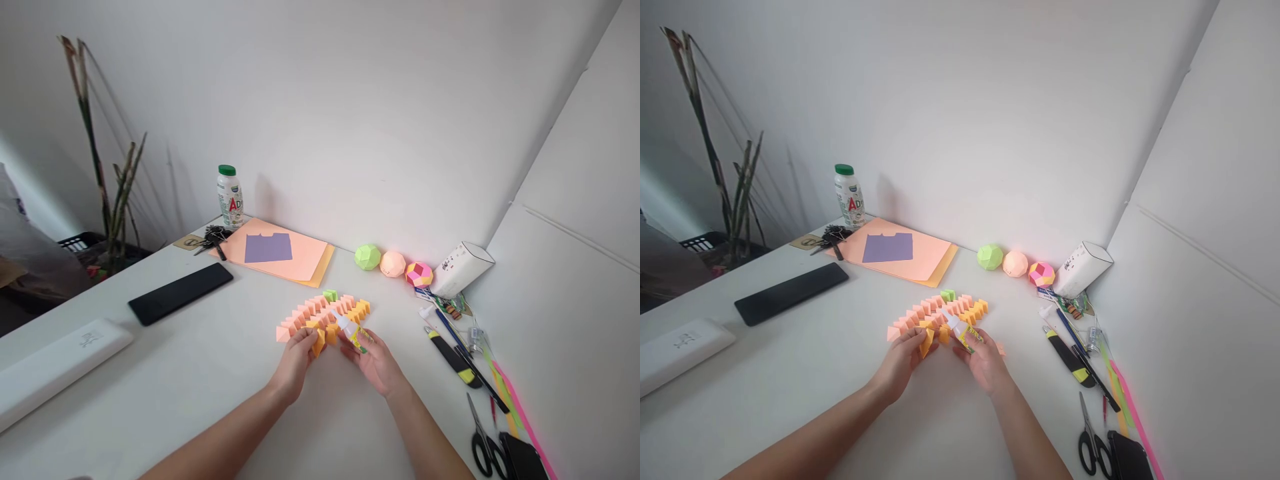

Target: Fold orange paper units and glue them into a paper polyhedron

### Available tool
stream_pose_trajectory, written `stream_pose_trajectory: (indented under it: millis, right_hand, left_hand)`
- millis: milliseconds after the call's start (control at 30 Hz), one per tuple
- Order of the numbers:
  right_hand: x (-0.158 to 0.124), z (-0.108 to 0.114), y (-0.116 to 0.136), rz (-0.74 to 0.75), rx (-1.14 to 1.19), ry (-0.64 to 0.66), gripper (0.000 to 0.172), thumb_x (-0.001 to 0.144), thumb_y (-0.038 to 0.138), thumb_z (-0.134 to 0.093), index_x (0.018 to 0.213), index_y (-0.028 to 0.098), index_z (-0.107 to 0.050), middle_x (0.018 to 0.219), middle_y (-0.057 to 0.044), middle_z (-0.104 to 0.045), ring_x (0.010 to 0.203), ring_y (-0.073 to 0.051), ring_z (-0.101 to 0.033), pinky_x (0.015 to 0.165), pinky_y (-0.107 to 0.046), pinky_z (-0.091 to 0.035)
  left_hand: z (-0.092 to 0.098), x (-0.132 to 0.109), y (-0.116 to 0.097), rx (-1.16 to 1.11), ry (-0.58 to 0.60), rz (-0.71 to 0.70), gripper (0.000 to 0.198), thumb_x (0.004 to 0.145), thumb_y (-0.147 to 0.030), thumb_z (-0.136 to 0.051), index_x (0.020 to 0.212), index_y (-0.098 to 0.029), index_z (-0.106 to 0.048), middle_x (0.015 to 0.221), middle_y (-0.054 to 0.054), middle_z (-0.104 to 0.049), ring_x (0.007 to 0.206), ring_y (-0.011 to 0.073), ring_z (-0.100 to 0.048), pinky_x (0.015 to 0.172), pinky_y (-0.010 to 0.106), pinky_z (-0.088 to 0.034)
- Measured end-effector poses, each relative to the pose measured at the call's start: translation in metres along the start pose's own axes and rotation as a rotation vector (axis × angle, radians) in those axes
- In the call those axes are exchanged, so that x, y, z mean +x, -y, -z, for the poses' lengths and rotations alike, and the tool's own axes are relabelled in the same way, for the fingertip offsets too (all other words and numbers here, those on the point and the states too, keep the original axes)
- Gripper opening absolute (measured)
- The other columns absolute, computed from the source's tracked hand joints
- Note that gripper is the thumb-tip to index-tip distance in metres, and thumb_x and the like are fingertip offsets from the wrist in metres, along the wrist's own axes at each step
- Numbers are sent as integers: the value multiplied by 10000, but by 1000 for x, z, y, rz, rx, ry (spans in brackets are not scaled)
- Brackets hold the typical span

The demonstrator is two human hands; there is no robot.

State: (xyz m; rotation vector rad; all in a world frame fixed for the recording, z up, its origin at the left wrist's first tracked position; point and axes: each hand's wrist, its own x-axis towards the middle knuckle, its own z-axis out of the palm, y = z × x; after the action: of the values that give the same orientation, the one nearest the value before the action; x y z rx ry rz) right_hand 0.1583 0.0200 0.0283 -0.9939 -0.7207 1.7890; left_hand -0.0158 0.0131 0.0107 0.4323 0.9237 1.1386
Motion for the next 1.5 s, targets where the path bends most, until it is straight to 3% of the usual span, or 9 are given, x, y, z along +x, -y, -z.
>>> stream_pose_trajectory:
  millis: [467, 800, 1000, 1100, 1300, 1500]
  right_hand:
    - [-2, -5, 0, 49, 63, 27, 201, 734, 269, -713, 892, 179, -628, 1012, -78, -680, 1064, -253, -580, 974, -454, -396]
    - [3, 1, -5, 48, 55, -38, 190, 716, 234, -729, 862, 178, -621, 980, -61, -698, 993, -211, -625, 1044, -407, -345]
    - [1, 0, 1, 78, 66, -25, 193, 707, 229, -734, 859, 174, -628, 955, -56, -699, 947, -195, -634, 1030, -398, -357]
    - [-2, -3, 5, 92, 53, 0, 180, 717, 238, -724, 855, 165, -635, 902, -51, -695, 874, -185, -641, 1013, -413, -370]
    - [-8, -8, 9, 87, 38, 15, 168, 712, 255, -727, 838, 189, -638, 911, -36, -682, 847, -182, -635, 982, -414, -392]
    - [-11, -11, 11, 92, 11, 31, 207, 692, 274, -742, 849, 189, -637, 906, -43, -683, 860, -193, -630, 980, -422, -385]
  left_hand:
    - [-2, -1, 2, 80, 87, -41, 177, 748, -338, -584, 701, -177, -640, 663, 13, -555, 799, 195, -566, 875, 348, -408]
    - [-1, 2, 3, 14, 115, -7, 187, 712, -349, -613, 715, -169, -662, 834, 70, -651, 956, 252, -581, 891, 372, -425]
    - [-2, 1, 4, -36, 117, 33, 168, 697, -338, -625, 679, -170, -632, 919, 70, -652, 896, 220, -596, 831, 351, -450]
    - [-4, -2, 1, 10, 121, -12, 168, 706, -332, -619, 643, -176, -616, 968, 56, -637, 891, 202, -575, 792, 315, -440]
    - [-6, -4, -2, 59, 155, -96, 209, 731, -333, -595, 593, -176, -589, 840, 43, -630, 783, 174, -546, 693, 285, -423]
    - [-8, -4, -4, -15, 153, -77, 189, 708, -345, -624, 637, -170, -627, 834, 57, -635, 867, 217, -575, 785, 335, -449]
